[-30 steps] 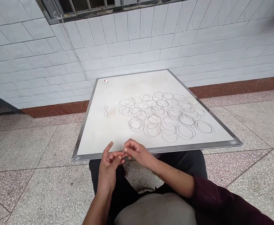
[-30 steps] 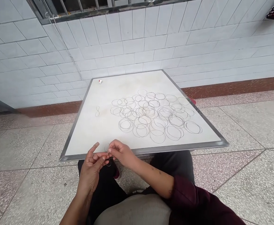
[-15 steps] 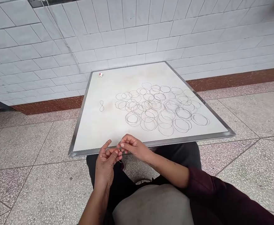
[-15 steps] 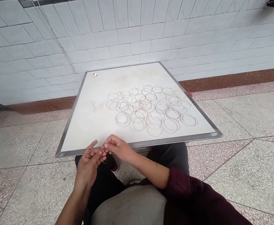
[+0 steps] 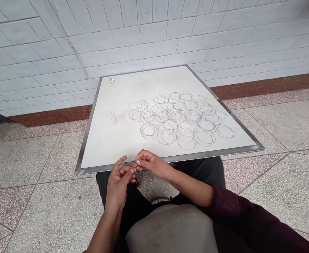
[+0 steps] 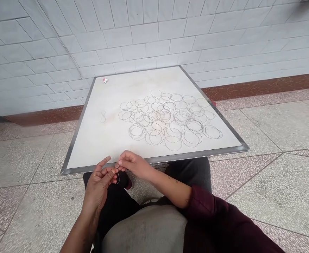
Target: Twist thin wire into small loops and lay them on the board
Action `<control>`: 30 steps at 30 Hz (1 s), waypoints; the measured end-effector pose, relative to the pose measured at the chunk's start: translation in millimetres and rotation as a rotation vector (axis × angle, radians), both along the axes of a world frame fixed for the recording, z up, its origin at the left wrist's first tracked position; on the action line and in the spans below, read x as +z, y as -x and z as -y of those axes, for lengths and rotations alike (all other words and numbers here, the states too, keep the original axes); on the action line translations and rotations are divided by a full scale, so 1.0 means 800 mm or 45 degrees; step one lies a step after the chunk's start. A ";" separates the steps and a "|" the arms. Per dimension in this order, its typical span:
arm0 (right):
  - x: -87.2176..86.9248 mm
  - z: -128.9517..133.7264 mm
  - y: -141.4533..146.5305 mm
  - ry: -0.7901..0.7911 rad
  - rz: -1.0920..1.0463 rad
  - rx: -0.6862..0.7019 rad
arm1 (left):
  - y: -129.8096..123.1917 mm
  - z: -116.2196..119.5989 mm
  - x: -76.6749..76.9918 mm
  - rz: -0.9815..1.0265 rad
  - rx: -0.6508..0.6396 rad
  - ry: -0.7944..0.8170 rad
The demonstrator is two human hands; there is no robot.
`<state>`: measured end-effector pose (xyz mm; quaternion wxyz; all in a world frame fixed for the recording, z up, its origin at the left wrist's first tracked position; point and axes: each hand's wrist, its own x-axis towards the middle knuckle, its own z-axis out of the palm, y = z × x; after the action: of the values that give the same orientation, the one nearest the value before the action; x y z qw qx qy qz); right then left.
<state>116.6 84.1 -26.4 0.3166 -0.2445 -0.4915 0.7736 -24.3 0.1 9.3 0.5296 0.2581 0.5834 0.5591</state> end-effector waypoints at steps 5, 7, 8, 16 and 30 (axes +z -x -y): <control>-0.003 -0.001 -0.001 0.004 -0.006 0.045 | 0.002 0.000 0.002 -0.020 -0.036 0.042; -0.003 -0.001 -0.001 0.009 -0.004 0.057 | 0.003 -0.001 0.001 -0.018 -0.042 0.050; -0.003 -0.001 -0.001 0.013 0.000 0.060 | 0.003 -0.001 0.001 -0.015 -0.040 0.055; -0.003 -0.004 -0.003 0.010 -0.027 0.130 | 0.006 0.001 -0.004 0.039 -0.090 0.088; -0.003 -0.003 -0.005 -0.078 -0.055 0.177 | 0.006 0.004 -0.005 0.180 -0.069 0.128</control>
<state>120.2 86.5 -28.8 0.2799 -0.1832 -0.5238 0.7834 -29.1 -3.1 5.1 0.5965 0.2068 0.5647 0.5316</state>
